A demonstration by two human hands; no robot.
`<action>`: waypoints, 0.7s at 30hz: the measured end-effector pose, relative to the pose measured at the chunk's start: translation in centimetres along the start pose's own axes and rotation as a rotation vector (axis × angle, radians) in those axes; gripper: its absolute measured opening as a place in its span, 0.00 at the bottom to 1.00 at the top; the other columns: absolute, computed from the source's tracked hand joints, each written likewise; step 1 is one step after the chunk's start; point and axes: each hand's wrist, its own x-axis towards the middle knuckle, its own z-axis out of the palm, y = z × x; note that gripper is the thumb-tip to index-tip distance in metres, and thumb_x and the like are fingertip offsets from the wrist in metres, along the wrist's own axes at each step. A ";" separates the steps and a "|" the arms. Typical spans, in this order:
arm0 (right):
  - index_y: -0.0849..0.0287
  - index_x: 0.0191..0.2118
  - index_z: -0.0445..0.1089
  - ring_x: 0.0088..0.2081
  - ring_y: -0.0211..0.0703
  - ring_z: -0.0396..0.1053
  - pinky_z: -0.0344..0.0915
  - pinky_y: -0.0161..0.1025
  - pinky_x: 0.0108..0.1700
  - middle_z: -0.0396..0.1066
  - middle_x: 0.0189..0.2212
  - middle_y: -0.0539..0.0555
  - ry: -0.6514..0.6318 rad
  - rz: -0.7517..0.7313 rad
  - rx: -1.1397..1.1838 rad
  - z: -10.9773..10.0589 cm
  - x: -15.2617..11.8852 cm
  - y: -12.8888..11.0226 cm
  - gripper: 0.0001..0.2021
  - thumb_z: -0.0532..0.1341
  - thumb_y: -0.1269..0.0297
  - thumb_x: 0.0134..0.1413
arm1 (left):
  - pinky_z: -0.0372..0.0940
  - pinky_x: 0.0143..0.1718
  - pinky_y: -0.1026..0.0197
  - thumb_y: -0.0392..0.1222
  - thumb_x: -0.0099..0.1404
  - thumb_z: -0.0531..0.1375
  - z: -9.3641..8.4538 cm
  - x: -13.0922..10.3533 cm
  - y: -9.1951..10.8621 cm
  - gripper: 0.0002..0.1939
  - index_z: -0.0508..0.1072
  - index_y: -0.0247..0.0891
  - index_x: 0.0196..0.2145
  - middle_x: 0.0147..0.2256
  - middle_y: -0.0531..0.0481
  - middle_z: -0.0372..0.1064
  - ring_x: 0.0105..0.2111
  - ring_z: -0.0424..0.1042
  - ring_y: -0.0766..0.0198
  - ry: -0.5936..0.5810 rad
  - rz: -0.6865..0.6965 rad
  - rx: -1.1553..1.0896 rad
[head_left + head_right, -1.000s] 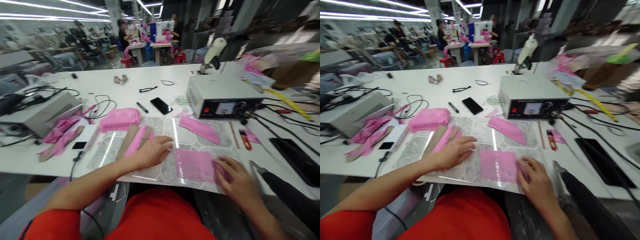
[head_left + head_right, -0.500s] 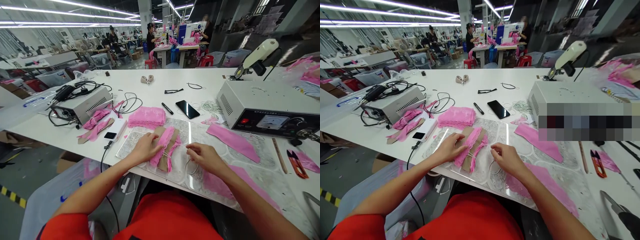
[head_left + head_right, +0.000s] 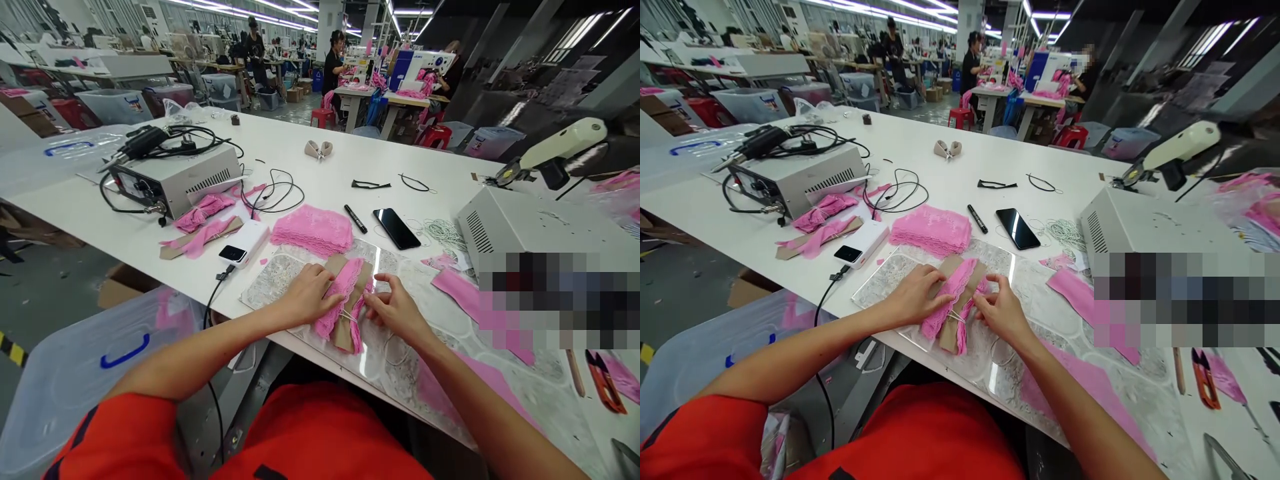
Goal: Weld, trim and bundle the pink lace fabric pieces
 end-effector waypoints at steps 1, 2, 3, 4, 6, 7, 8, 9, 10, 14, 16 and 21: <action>0.56 0.48 0.52 0.21 0.39 0.69 0.63 0.33 0.20 0.70 0.20 0.45 0.002 0.000 0.011 0.1 0.1 -0.1 0.23 0.60 0.58 0.49 | 0.63 0.46 0.52 0.54 0.62 0.58 0.0 0.2 0.2 0.19 0.70 0.34 0.40 0.40 0.42 0.67 0.44 0.65 0.53 -0.005 0.009 0.012; 0.56 0.49 0.52 0.20 0.40 0.69 0.62 0.33 0.20 0.70 0.21 0.46 0.007 0.000 0.013 0.2 0.1 -0.1 0.23 0.60 0.58 0.48 | 0.63 0.46 0.52 0.54 0.62 0.58 0.0 0.5 0.4 0.19 0.70 0.33 0.39 0.40 0.41 0.67 0.44 0.65 0.53 -0.009 0.015 0.033; 0.56 0.49 0.52 0.20 0.40 0.69 0.61 0.33 0.19 0.70 0.20 0.45 0.013 -0.003 0.004 0.3 0.2 -0.1 0.24 0.60 0.59 0.48 | 0.62 0.47 0.51 0.55 0.61 0.57 0.0 0.7 0.5 0.20 0.71 0.33 0.39 0.40 0.41 0.67 0.44 0.64 0.52 -0.016 0.019 0.061; 0.56 0.50 0.51 0.20 0.40 0.69 0.61 0.33 0.19 0.70 0.20 0.45 0.019 -0.010 -0.012 0.4 0.3 0.0 0.24 0.60 0.59 0.48 | 0.62 0.47 0.49 0.57 0.61 0.57 0.0 0.9 0.7 0.22 0.71 0.33 0.38 0.41 0.40 0.67 0.44 0.64 0.51 -0.025 0.017 0.091; 0.56 0.51 0.51 0.20 0.40 0.69 0.61 0.33 0.20 0.70 0.21 0.45 0.028 -0.037 -0.045 0.5 0.5 0.3 0.25 0.60 0.59 0.48 | 0.61 0.46 0.46 0.60 0.59 0.57 0.1 1.3 1.0 0.25 0.71 0.33 0.38 0.41 0.38 0.67 0.44 0.64 0.47 -0.048 -0.011 0.141; 0.56 0.51 0.51 0.21 0.40 0.70 0.61 0.33 0.21 0.70 0.22 0.45 0.030 -0.054 -0.060 0.6 0.7 0.4 0.26 0.60 0.59 0.48 | 0.62 0.45 0.45 0.60 0.58 0.58 0.2 1.4 1.1 0.25 0.71 0.32 0.38 0.41 0.38 0.66 0.44 0.64 0.46 -0.058 -0.030 0.152; 0.56 0.51 0.51 0.22 0.40 0.70 0.62 0.33 0.21 0.71 0.23 0.46 0.028 -0.070 -0.073 0.7 0.8 0.5 0.26 0.60 0.59 0.47 | 0.62 0.44 0.45 0.60 0.58 0.58 0.4 1.6 1.1 0.25 0.70 0.32 0.38 0.40 0.38 0.67 0.43 0.65 0.46 -0.064 -0.043 0.149; 0.56 0.51 0.51 0.23 0.40 0.71 0.62 0.33 0.22 0.71 0.24 0.46 0.027 -0.082 -0.085 0.7 0.8 0.6 0.26 0.60 0.59 0.47 | 0.63 0.43 0.46 0.58 0.58 0.58 0.5 1.7 1.0 0.23 0.70 0.32 0.37 0.39 0.38 0.67 0.43 0.65 0.46 -0.063 -0.054 0.128; 0.56 0.52 0.51 0.23 0.39 0.71 0.62 0.34 0.23 0.72 0.25 0.46 0.026 -0.091 -0.096 0.8 0.9 0.5 0.26 0.60 0.60 0.47 | 0.63 0.42 0.48 0.54 0.58 0.58 0.6 1.8 0.8 0.19 0.70 0.33 0.36 0.38 0.40 0.67 0.42 0.66 0.48 -0.055 -0.064 0.091; 0.57 0.52 0.52 0.22 0.40 0.69 0.62 0.35 0.25 0.72 0.23 0.46 0.025 -0.101 -0.157 0.8 0.8 0.0 0.25 0.59 0.60 0.48 | 0.63 0.36 0.58 0.40 0.58 0.56 0.6 2.1 -0.6 0.05 0.70 0.37 0.28 0.31 0.48 0.68 0.34 0.68 0.58 -0.039 -0.156 -0.124; 0.58 0.53 0.53 0.23 0.41 0.69 0.62 0.37 0.27 0.71 0.21 0.46 0.040 -0.112 -0.236 0.6 0.8 -0.3 0.25 0.58 0.60 0.50 | 0.62 0.32 0.60 0.37 0.56 0.56 0.3 2.2 -1.5 0.04 0.69 0.37 0.26 0.28 0.50 0.68 0.30 0.68 0.61 -0.054 -0.228 -0.195; 0.55 0.51 0.61 0.28 0.44 0.70 0.63 0.39 0.30 0.71 0.28 0.50 0.181 -0.276 -0.559 -0.5 0.9 -0.3 0.20 0.57 0.58 0.52 | 0.63 0.29 0.63 0.35 0.56 0.56 -0.4 2.0 -3.0 0.08 0.72 0.36 0.34 0.27 0.52 0.70 0.27 0.68 0.65 -0.049 -0.290 -0.251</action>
